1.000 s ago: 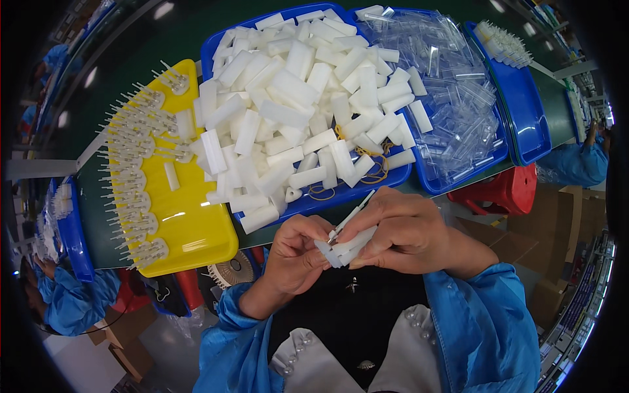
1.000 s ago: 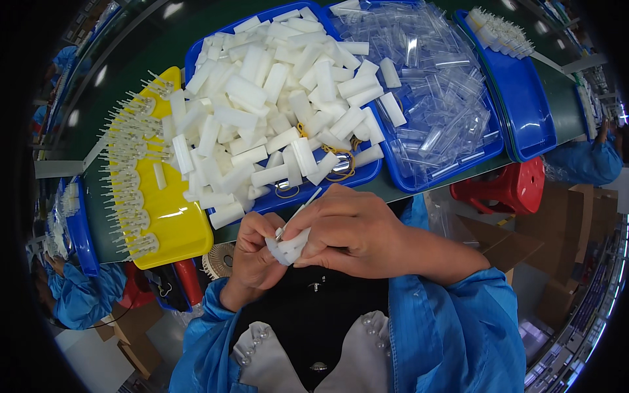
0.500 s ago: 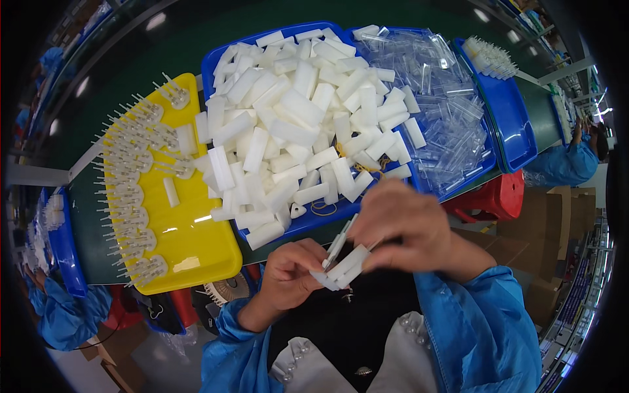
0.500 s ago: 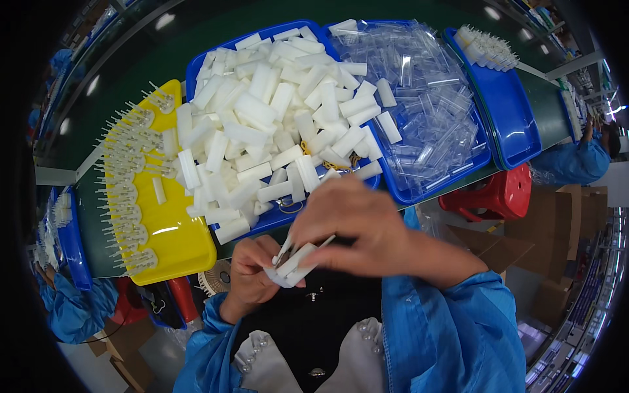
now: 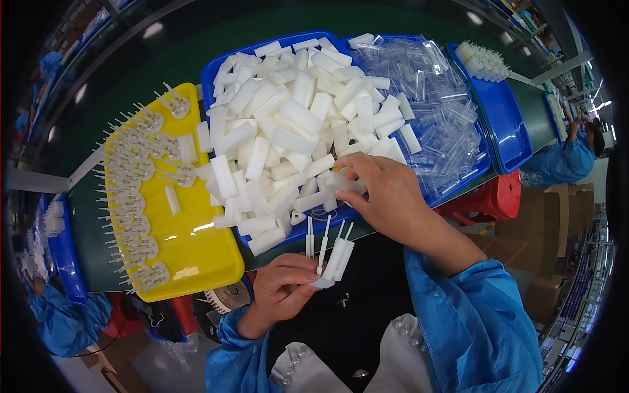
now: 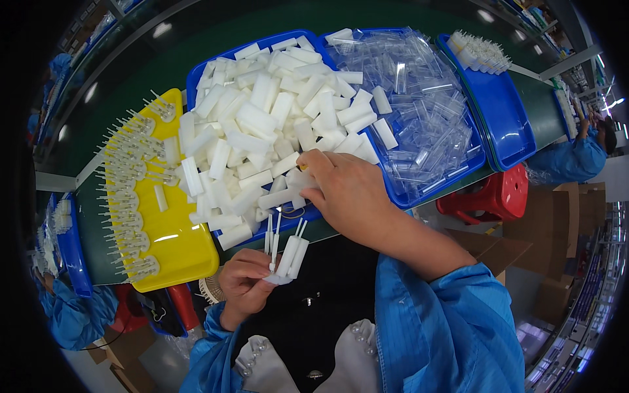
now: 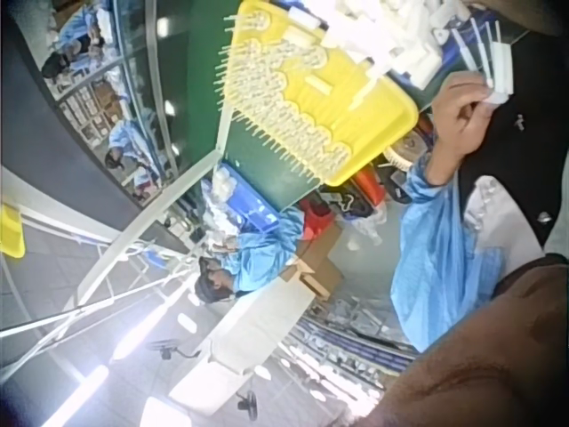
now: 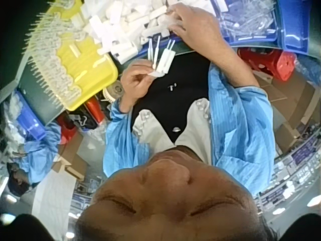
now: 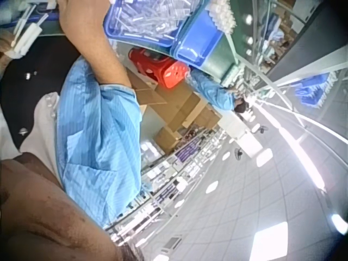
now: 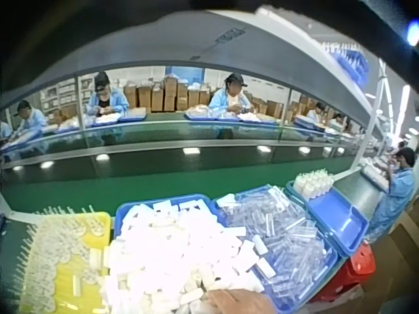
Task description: The person assembles components by fitting white foam blocks onto pronged plastic bases, sliding clear plastic sleeves over each foam block, and securing the clustered units together with a rubber band.
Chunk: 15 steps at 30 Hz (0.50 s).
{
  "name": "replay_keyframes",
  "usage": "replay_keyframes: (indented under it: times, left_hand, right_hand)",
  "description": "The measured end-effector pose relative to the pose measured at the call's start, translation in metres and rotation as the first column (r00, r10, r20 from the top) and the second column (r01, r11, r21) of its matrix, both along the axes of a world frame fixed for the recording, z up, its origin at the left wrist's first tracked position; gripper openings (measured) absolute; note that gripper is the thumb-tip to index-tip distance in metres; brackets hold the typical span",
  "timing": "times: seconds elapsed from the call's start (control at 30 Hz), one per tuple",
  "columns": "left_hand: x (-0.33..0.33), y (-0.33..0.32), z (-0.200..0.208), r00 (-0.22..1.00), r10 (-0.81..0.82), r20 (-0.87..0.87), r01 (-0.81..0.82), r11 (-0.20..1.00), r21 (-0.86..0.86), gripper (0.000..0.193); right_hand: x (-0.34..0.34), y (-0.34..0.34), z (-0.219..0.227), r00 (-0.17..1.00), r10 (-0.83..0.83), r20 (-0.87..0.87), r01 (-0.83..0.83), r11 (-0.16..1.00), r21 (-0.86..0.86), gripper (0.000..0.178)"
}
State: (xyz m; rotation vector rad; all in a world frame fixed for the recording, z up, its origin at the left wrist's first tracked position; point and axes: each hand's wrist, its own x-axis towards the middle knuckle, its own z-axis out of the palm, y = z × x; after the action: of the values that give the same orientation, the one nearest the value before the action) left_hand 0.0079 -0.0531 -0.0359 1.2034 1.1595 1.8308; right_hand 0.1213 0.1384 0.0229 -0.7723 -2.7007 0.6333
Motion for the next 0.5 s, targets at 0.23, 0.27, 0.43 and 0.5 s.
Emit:
replay_keyframes:
  times: [0.23,0.27,0.43,0.5]
  left_hand:
    - [-0.001,0.007,-0.001,0.999,-0.039,-0.016,0.038,0.999,-0.029,0.017]
    - [-0.001,0.008,-0.001,0.999,-0.047,-0.008,0.047,0.998,-0.034,0.017]
    - [0.0,0.013,0.003,0.997,-0.074,-0.039,0.073,0.997,-0.027,0.018]
    - [0.0,0.014,0.004,0.995,-0.09,-0.054,0.089,0.996,-0.024,0.018]
  right_hand:
    - [0.011,0.007,0.008,0.986,0.088,-0.143,-0.088,0.996,0.011,0.023]
    - [0.012,0.008,0.008,0.986,0.085,-0.143,-0.085,0.996,0.009,0.023]
    - [0.017,0.009,0.011,0.957,0.225,-0.183,-0.185,0.959,0.213,0.024]
    - [0.02,0.011,0.01,0.947,0.259,-0.188,-0.22,0.954,0.205,0.023]
